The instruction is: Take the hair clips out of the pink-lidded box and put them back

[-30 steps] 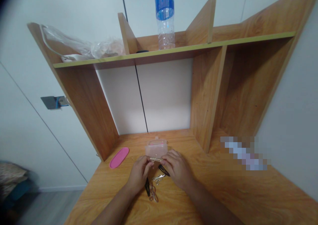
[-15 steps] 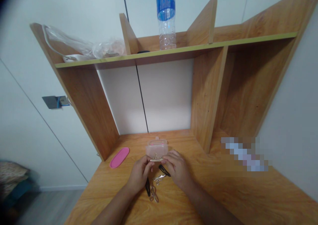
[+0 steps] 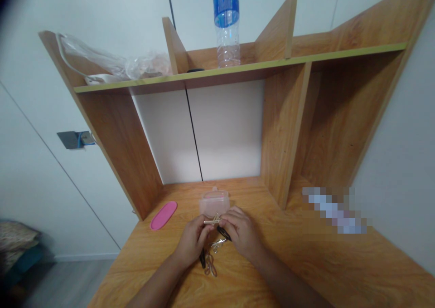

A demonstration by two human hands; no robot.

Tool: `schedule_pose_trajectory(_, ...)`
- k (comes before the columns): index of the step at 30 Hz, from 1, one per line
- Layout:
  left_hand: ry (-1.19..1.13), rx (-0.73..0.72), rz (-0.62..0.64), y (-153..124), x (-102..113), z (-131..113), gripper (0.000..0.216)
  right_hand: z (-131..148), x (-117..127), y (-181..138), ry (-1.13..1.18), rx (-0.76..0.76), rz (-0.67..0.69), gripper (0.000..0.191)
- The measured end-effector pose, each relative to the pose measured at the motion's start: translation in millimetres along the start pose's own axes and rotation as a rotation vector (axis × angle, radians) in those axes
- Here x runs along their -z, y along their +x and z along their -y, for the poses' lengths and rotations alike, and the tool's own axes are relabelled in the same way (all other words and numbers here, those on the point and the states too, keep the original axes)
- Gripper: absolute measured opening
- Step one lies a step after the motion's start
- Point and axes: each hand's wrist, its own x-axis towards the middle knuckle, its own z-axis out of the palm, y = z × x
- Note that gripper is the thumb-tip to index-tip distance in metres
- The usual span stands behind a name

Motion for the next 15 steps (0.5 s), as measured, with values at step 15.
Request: schedule_pose_trajectory(15, 0.087, -0.127, -0.009, -3.9, 2.3, -0.3, 0.018, 1.2, 3.9, -6.4, -0.053, -0.036, 0.1, 0.019)
